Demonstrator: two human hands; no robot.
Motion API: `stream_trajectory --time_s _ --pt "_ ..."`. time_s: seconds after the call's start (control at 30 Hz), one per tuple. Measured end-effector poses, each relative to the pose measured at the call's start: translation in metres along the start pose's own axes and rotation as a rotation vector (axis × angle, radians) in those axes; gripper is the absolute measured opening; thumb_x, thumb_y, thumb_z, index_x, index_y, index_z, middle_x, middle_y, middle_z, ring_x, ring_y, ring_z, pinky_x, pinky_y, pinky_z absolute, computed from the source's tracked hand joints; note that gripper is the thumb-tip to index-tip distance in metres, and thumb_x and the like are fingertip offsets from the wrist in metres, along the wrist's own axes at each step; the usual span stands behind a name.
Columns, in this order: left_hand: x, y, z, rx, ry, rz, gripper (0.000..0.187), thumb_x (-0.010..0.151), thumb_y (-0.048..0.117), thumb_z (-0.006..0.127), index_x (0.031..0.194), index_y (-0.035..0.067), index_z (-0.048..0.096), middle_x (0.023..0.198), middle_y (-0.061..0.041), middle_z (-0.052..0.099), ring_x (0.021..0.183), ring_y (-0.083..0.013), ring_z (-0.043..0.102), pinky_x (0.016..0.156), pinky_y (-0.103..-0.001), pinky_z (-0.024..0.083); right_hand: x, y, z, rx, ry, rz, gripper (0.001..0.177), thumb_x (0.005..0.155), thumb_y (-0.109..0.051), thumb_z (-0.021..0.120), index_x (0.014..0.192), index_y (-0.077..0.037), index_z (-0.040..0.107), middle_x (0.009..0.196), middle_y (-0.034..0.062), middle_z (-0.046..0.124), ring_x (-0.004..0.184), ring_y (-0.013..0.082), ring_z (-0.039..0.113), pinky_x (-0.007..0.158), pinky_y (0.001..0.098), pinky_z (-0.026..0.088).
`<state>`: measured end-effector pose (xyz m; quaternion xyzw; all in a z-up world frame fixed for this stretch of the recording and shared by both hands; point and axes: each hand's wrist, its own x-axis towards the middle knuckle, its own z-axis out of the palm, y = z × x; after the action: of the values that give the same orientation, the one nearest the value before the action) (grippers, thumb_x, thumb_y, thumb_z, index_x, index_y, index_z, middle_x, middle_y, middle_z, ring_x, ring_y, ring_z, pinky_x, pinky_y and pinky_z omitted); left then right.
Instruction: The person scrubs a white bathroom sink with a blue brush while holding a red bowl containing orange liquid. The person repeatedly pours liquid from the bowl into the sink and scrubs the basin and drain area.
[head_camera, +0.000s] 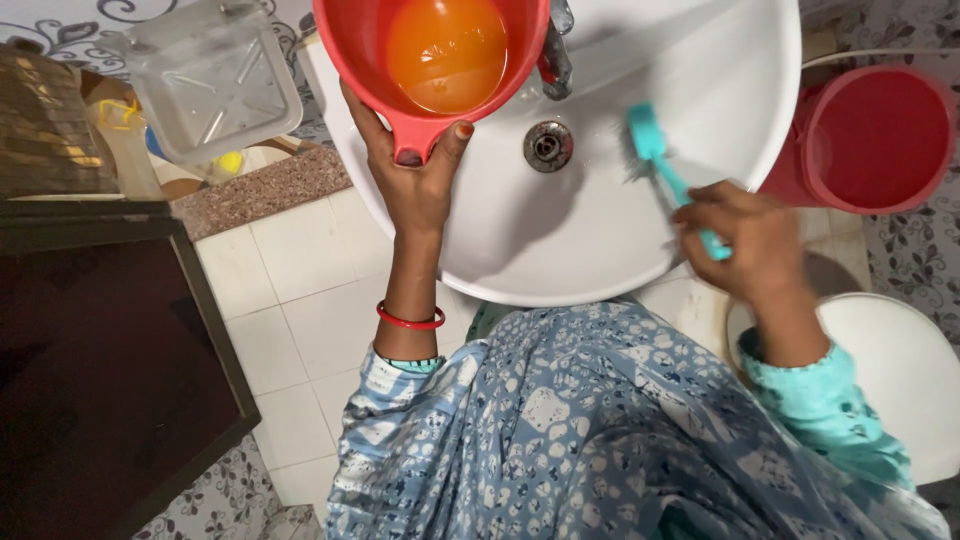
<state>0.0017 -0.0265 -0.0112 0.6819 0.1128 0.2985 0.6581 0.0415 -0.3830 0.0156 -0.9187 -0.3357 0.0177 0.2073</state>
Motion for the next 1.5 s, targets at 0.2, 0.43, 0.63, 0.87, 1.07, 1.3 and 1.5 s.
stream_trajectory --time_s 0.2,0.43,0.63,0.87,1.07,1.3,1.5 --pt "-0.001 0.002 0.000 0.020 -0.011 0.014 0.117 0.095 0.039 0.087 0.168 0.005 0.002 0.156 -0.021 0.054 0.128 -0.0266 0.068 0.110 -0.037 0.059 0.009 -0.053 0.053 0.667 -0.220 -0.092 0.020 0.085 -0.015 0.071 0.102 -0.010 0.078 0.115 0.0096 0.073 0.087 0.0232 0.076 0.078 0.0359 0.061" --pt "0.002 0.009 0.002 0.056 -0.006 -0.042 0.119 0.091 0.041 0.085 0.167 0.005 0.001 0.136 -0.021 0.068 0.114 -0.0263 0.076 0.097 -0.035 0.064 0.016 -0.026 0.036 -0.013 0.010 -0.028 0.012 0.086 -0.012 0.073 0.097 -0.010 0.080 0.114 0.0098 0.076 0.079 0.0284 0.074 0.068 0.0384 0.058" --pt "0.002 0.012 0.002 0.071 -0.019 0.007 0.117 0.094 0.039 0.085 0.168 0.007 0.001 0.138 -0.019 0.069 0.118 -0.0257 0.075 0.098 -0.034 0.063 0.007 -0.068 0.032 0.307 -0.206 -0.179 0.011 0.083 -0.024 0.076 0.088 -0.015 0.081 0.100 0.0063 0.076 0.069 0.0237 0.074 0.061 0.0357 0.059" --pt "0.001 0.013 0.002 0.062 -0.018 -0.027 0.113 0.094 0.027 0.085 0.167 0.006 0.002 0.133 -0.019 0.071 0.111 -0.0255 0.077 0.093 -0.034 0.065 0.054 -0.050 0.065 0.142 -0.105 -0.149 0.027 0.091 -0.037 0.073 0.102 -0.013 0.079 0.111 0.0083 0.075 0.075 0.0265 0.073 0.062 0.0377 0.058" --pt "0.002 0.008 0.001 0.037 -0.034 0.023 0.114 0.095 0.025 0.086 0.167 0.007 -0.001 0.139 -0.019 0.067 0.117 -0.0261 0.076 0.096 -0.035 0.064 0.027 -0.071 0.062 0.116 -0.214 -0.286 0.029 0.085 -0.041 0.075 0.096 -0.014 0.079 0.102 0.0072 0.074 0.071 0.0264 0.072 0.061 0.0392 0.058" --pt "0.003 0.010 0.001 0.003 -0.055 -0.007 0.114 0.095 0.027 0.084 0.166 0.008 -0.004 0.136 -0.019 0.068 0.113 -0.0250 0.078 0.094 -0.034 0.066 0.049 -0.062 0.058 0.146 -0.151 -0.231 0.027 0.086 -0.042 0.075 0.096 -0.016 0.078 0.105 0.0052 0.075 0.077 0.0265 0.073 0.065 0.0387 0.057" --pt "0.004 0.011 0.000 -0.002 -0.067 0.026 0.113 0.096 0.028 0.085 0.167 0.008 -0.002 0.140 -0.020 0.066 0.117 -0.0260 0.076 0.094 -0.034 0.065 0.062 -0.063 0.063 0.165 -0.209 -0.161 0.025 0.088 -0.035 0.073 0.101 -0.014 0.077 0.111 0.0072 0.075 0.075 0.0287 0.072 0.065 0.0400 0.058"
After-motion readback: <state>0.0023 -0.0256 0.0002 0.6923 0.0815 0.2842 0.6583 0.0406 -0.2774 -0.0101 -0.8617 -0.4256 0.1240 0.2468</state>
